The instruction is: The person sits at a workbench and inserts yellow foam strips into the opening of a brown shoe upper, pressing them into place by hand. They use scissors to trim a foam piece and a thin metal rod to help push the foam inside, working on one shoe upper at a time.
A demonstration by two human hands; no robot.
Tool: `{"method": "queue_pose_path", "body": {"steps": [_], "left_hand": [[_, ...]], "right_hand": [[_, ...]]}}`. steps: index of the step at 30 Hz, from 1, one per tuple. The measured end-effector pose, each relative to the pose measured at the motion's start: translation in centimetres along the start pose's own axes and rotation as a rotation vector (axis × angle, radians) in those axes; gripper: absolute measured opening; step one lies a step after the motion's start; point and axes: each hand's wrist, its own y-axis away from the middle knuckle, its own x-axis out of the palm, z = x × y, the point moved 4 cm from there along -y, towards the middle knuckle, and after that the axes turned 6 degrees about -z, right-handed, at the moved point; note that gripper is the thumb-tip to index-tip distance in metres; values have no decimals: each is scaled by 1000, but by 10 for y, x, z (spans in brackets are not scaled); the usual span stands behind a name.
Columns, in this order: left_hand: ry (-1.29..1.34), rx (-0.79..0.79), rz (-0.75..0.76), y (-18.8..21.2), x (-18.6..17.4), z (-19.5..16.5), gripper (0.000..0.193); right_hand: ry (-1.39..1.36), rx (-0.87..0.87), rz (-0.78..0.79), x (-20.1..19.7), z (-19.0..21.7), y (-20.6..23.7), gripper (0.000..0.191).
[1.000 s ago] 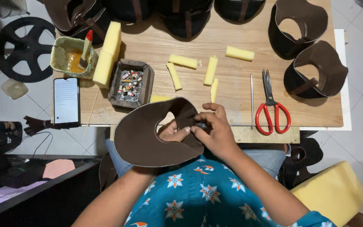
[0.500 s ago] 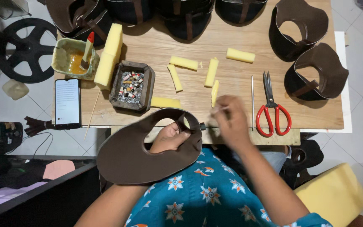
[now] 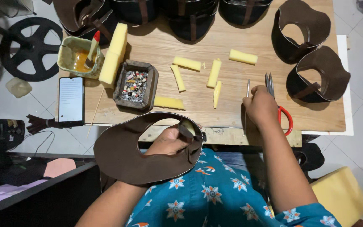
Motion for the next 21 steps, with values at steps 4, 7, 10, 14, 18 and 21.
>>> {"method": "queue_pose_path", "body": {"steps": [4,7,10,14,18,21], "left_hand": [[70,93,-55,-11,-10,1,23],[115,143,-93,-21,-19,3,26],[143,160,-80,-26,-24,7,27],[173,132,-54,-26,-25,10,26],[67,174,-94,-22,-32,6,26],[48,113,-183,-17,-36,5,26]], "right_hand": [[37,-15,109,2,5,15,59],[3,2,165,7,6,25,64],[17,-87,147,14,12,29,56],[25,-156,152,12,17,39,46],[90,-113,210,8,15,64,54],[131,-150,224,11,15,74,50]]}}
